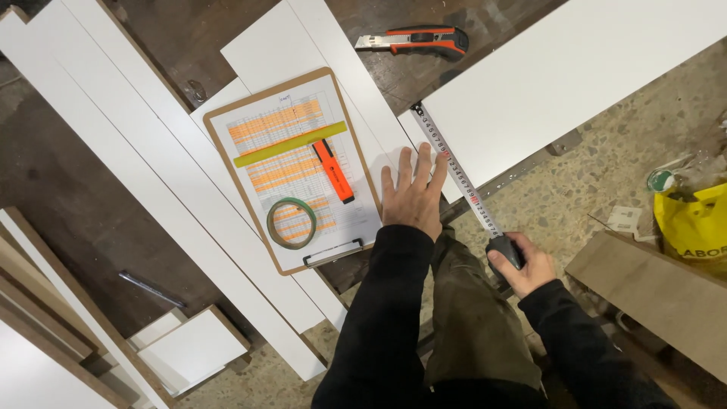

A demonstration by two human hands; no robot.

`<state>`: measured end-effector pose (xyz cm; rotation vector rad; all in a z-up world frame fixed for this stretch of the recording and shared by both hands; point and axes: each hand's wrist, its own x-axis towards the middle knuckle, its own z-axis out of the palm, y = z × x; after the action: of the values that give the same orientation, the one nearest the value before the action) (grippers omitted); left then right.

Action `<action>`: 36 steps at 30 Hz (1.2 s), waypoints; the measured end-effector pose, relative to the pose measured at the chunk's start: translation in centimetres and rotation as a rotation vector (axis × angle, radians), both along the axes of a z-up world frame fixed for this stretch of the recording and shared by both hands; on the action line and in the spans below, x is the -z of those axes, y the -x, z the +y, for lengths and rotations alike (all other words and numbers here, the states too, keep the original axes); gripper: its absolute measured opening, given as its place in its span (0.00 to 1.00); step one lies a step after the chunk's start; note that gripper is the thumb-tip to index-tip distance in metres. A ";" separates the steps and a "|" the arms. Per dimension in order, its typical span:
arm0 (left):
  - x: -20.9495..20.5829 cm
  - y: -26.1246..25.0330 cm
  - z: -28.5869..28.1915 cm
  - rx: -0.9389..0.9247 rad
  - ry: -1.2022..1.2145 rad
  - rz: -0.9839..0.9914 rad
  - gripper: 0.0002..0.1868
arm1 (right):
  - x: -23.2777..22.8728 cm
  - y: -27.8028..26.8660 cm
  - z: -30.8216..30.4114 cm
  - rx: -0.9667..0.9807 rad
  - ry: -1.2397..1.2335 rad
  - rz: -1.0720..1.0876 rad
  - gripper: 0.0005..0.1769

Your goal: Measuring and marking white boards using a tape measure, pen, and highlighter while referencing a checklist.

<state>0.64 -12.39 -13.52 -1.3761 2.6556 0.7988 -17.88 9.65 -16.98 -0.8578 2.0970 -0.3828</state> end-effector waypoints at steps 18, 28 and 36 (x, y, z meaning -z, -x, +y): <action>0.2 0.3 -0.2 0.016 -0.013 -0.053 0.42 | -1.2 -0.9 0.2 -0.009 0.001 0.112 0.36; 0.2 0.2 -0.5 0.009 0.007 -0.008 0.42 | -1.8 -1.4 -0.1 -0.002 -0.054 0.147 0.35; -0.2 0.2 -1.0 0.030 0.000 -0.016 0.40 | -3.2 -1.7 -1.5 -0.045 -0.057 0.133 0.41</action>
<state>0.40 -13.42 -13.36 -1.3333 2.6572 0.7817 -16.14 8.20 -13.77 -0.9173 2.1955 -0.2465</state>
